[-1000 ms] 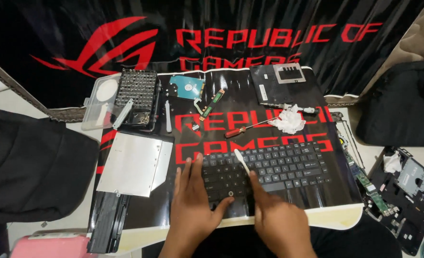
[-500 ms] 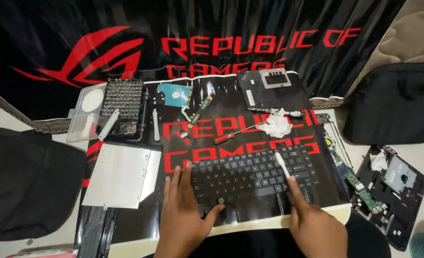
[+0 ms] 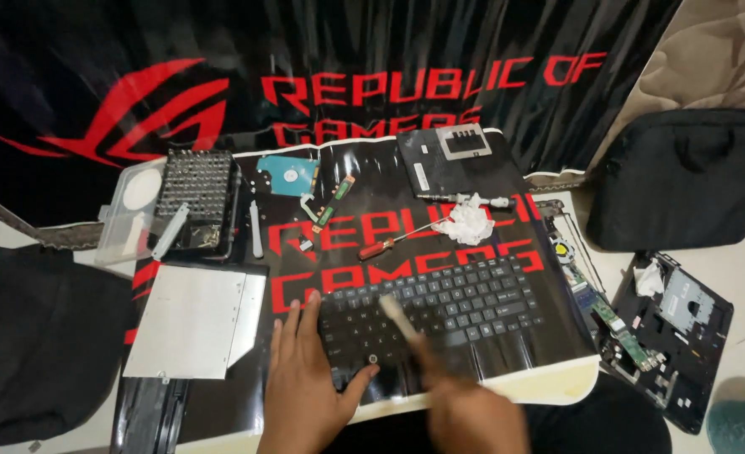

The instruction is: The person cleans a white laptop palm rest with a small tool and then wipes a black laptop keyboard using a cotton swab. The workspace contains various disassembled laptop parts and tools.

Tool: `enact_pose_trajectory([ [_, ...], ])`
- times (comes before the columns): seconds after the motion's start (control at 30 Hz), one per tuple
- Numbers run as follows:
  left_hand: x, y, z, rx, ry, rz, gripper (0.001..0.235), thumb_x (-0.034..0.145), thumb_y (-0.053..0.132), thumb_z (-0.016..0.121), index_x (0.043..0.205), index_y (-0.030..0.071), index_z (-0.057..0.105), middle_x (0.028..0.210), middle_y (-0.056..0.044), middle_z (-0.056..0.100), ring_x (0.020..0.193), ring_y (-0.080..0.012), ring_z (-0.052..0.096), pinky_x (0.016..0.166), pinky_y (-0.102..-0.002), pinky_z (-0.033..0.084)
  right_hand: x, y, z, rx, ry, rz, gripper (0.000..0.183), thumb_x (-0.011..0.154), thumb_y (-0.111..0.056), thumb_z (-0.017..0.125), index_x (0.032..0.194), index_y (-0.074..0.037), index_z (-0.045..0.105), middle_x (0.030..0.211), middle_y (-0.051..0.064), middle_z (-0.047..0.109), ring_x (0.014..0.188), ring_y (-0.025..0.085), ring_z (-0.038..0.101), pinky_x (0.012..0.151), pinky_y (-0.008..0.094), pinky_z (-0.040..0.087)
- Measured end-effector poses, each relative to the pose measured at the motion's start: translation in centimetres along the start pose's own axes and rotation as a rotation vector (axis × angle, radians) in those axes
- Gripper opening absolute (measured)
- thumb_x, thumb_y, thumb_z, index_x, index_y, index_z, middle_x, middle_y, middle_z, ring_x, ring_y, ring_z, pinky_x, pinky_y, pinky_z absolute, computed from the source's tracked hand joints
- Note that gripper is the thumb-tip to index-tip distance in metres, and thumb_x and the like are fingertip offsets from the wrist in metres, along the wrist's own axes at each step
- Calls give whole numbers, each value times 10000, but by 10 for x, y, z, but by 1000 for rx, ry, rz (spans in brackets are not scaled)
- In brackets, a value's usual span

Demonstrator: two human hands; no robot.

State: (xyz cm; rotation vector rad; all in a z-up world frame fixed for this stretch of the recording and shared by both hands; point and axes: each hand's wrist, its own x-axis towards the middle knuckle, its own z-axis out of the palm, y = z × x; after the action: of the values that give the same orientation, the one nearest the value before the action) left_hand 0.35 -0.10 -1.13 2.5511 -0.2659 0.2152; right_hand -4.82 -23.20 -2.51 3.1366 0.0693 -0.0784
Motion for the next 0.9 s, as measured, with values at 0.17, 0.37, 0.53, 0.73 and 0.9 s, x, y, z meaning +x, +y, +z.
enact_pose_trajectory([
  [0.17,3,6,-7,-53,-58,-80,1167,801,586,815,1616,91,143,1678,-93,277,1555,-354,190,1234,-547,151,4,83,-56,-59,-361,595,800,933,-437,417,1603,-696,65,821,31,747,777,277,745,690,417,542],
  [0.37,3,10,-11,-73,-39,-77,1076,800,533,841,1565,88,228,1671,-100,301,1548,-371,211,1233,-551,155,11,24,-32,-1,-340,413,842,927,-377,407,1648,-540,5,802,62,728,716,312,721,643,478,529],
  [0.53,-2,5,-4,-57,0,-15,1037,781,499,865,1508,17,303,1665,-91,317,1551,-382,234,1248,-548,156,-2,-46,11,-136,313,-100,819,745,-324,621,1541,-386,439,522,-8,553,302,205,519,292,426,402],
  [0.73,2,7,-10,-101,-12,-22,597,808,475,854,1078,72,506,1706,-81,254,1564,-407,204,1238,-585,167,17,24,-51,14,-420,339,825,917,-383,470,1591,-681,99,755,33,709,680,282,705,692,458,541],
  [0.9,4,4,-6,-92,-50,-25,744,824,493,855,1264,37,465,1716,-90,212,1570,-412,163,1236,-589,148,12,68,-45,-135,-186,534,724,948,-486,447,1601,-663,190,731,24,750,703,287,755,603,421,548],
])
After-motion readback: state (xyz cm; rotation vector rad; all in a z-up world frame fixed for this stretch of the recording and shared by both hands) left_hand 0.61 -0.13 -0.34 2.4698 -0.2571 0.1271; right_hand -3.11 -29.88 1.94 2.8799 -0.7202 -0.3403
